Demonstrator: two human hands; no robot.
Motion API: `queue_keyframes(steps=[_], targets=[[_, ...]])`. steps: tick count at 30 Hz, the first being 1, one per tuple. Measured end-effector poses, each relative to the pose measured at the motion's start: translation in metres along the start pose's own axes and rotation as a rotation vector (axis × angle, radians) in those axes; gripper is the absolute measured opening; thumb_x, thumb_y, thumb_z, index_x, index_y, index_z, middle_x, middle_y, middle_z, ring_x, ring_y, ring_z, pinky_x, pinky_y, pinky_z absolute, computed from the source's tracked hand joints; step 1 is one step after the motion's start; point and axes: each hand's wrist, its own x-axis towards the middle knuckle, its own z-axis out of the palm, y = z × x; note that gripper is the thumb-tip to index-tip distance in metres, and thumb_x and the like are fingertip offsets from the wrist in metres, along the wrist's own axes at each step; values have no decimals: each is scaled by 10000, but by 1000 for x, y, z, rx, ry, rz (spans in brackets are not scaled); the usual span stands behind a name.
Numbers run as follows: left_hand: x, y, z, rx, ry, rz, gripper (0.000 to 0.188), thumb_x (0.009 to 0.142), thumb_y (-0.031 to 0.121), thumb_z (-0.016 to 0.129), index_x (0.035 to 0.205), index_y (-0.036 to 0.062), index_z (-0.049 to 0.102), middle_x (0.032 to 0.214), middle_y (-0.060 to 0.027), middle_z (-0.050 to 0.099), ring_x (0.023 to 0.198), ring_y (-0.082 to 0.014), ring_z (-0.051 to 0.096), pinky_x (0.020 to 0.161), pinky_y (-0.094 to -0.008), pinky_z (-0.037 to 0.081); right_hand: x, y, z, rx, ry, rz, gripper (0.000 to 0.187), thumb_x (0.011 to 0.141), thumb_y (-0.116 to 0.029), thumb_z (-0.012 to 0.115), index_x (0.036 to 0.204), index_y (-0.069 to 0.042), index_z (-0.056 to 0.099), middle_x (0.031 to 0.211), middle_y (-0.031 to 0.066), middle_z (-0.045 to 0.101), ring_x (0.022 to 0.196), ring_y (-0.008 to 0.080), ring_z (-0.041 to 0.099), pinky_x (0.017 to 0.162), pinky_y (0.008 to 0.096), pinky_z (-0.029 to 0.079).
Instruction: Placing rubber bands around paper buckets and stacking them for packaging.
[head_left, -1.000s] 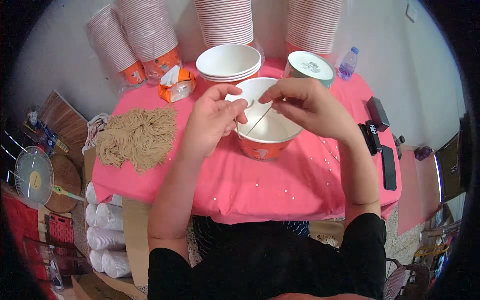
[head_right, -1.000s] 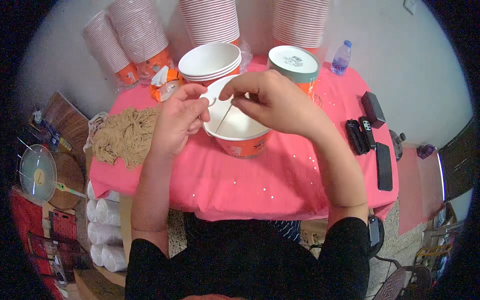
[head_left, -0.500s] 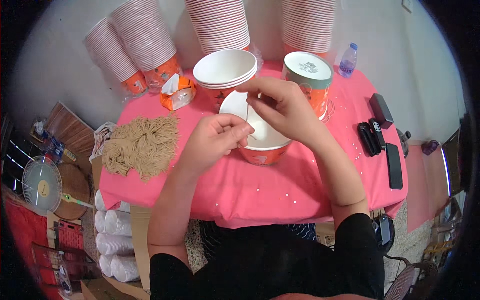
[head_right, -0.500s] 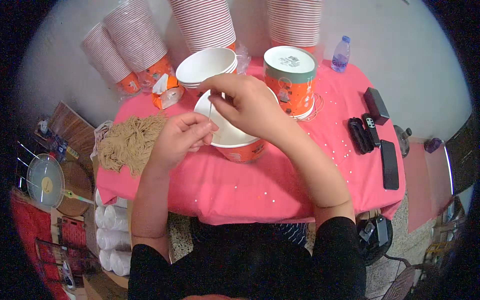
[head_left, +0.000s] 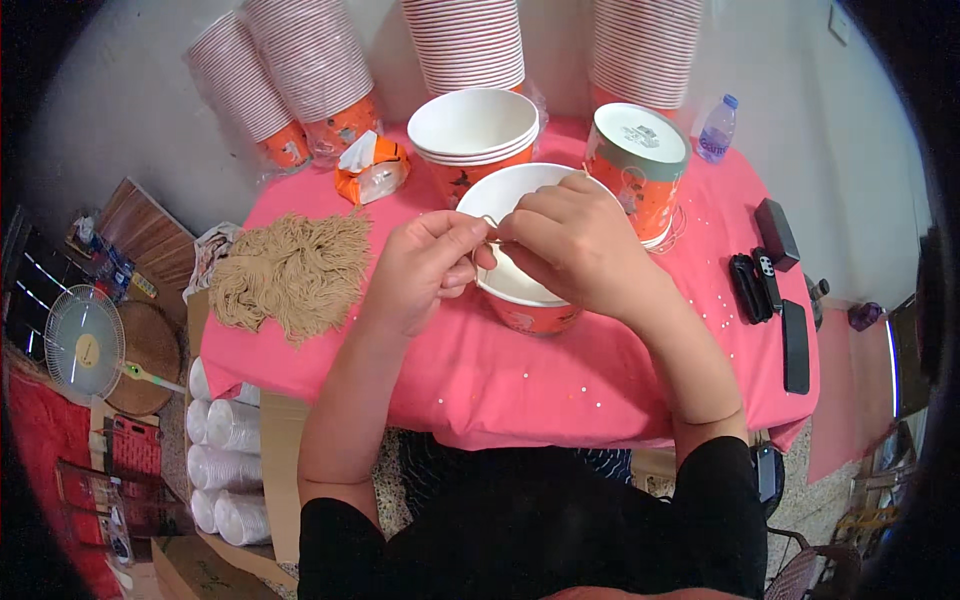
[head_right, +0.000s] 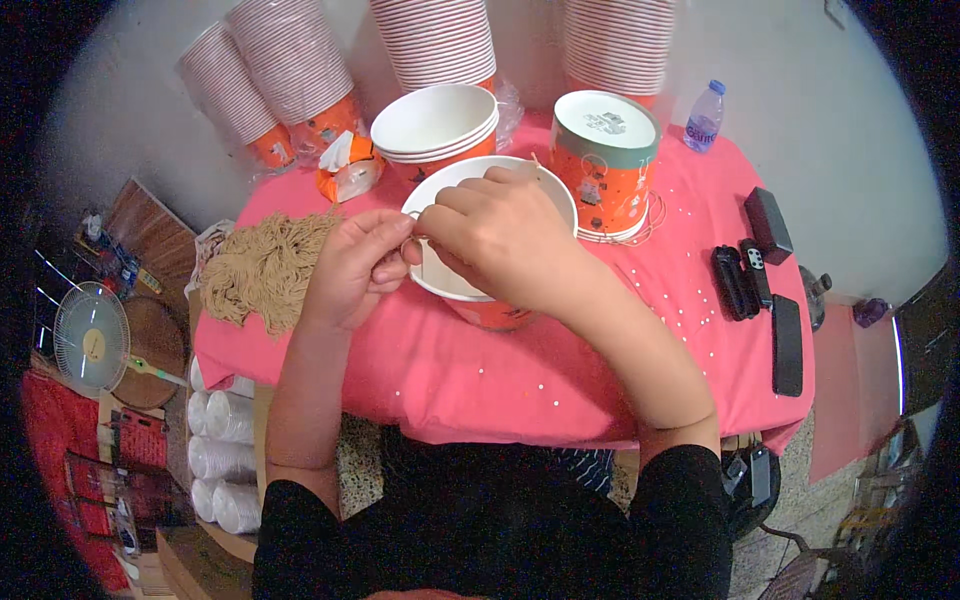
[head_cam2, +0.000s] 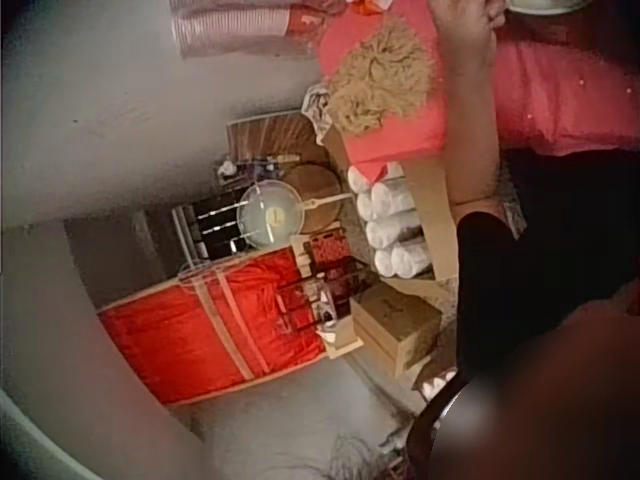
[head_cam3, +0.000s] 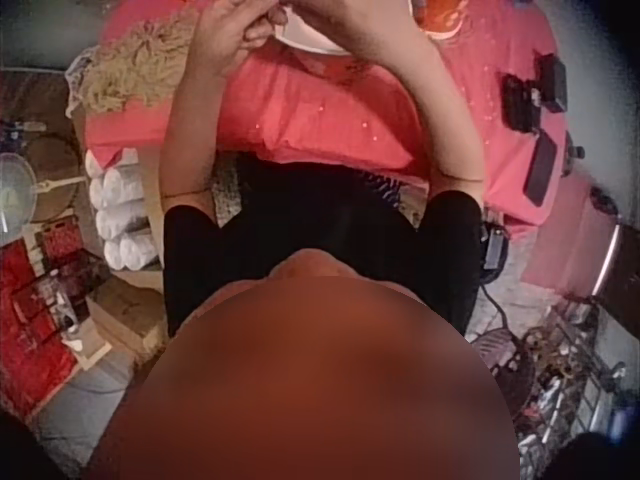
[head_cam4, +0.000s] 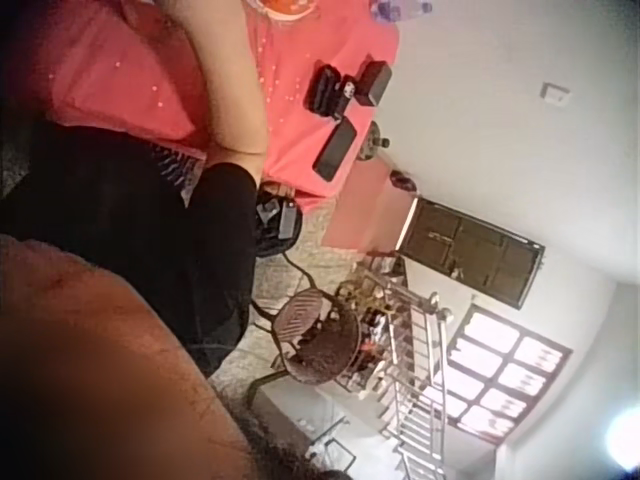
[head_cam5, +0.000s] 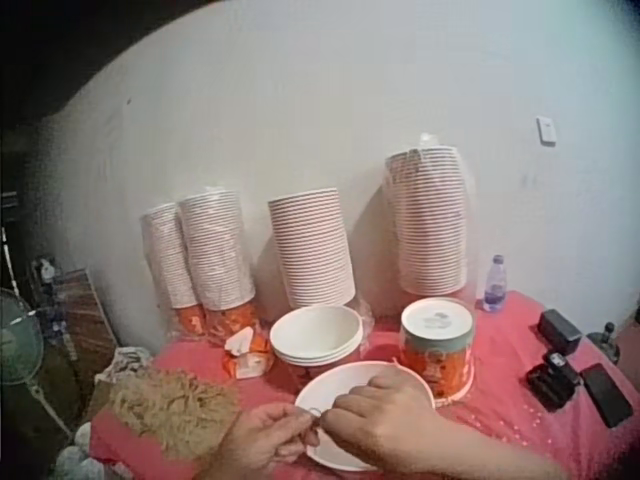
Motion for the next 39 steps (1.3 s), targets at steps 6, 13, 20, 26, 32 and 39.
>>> queue_keyframes(steps=[6, 13, 20, 26, 32, 39], targets=[[-4, 10, 1, 89, -95, 5, 150, 942, 125, 577, 968, -20, 605, 786, -58, 636, 540, -16, 460, 457, -157, 334, 2, 4, -13, 31, 4, -31, 193, 686, -54, 706, 828, -81, 578, 772, 34, 586, 716, 240, 595, 646, 366, 450], [-24, 10, 1, 456, 10, 114, 144, 906, 45, 603, 1024, -38, 600, 878, -29, 642, 801, -67, 610, 704, -190, 490, 5, -2, -43, 20, -79, -3, 184, 696, -49, 698, 844, -68, 590, 821, 40, 600, 740, 248, 590, 665, 351, 454], [-28, 1, 5, 403, 48, 153, 90, 923, 50, 578, 982, -16, 593, 878, -5, 620, 811, -50, 579, 721, -193, 476, 5, -12, -23, -5, -9, -139, 140, 683, -131, 621, 812, -80, 601, 777, 30, 565, 744, 201, 600, 679, 337, 461], [-34, -1, 10, 304, 21, 79, 103, 933, 63, 555, 993, -15, 586, 876, -2, 609, 825, -58, 575, 743, -194, 468, 2, -13, -14, -64, -93, -119, 140, 692, -148, 615, 817, -84, 616, 783, 29, 574, 738, 195, 607, 690, 339, 461], [-32, -9, 14, 279, 34, 119, 90, 880, 8, 605, 966, -4, 582, 868, 16, 592, 756, -20, 532, 647, -164, 429, 3, -14, -12, -10, -76, -91, 162, 682, -103, 722, 817, -67, 639, 758, 29, 581, 698, 198, 586, 681, 344, 444], [-31, -21, 6, 302, 15, 187, 84, 866, -21, 600, 938, 15, 574, 833, 42, 567, 711, 2, 510, 593, -151, 400, 2, -9, -14, 371, -152, 101, 100, 751, -50, 699, 822, -31, 631, 759, 60, 629, 707, 211, 610, 628, 313, 457]])
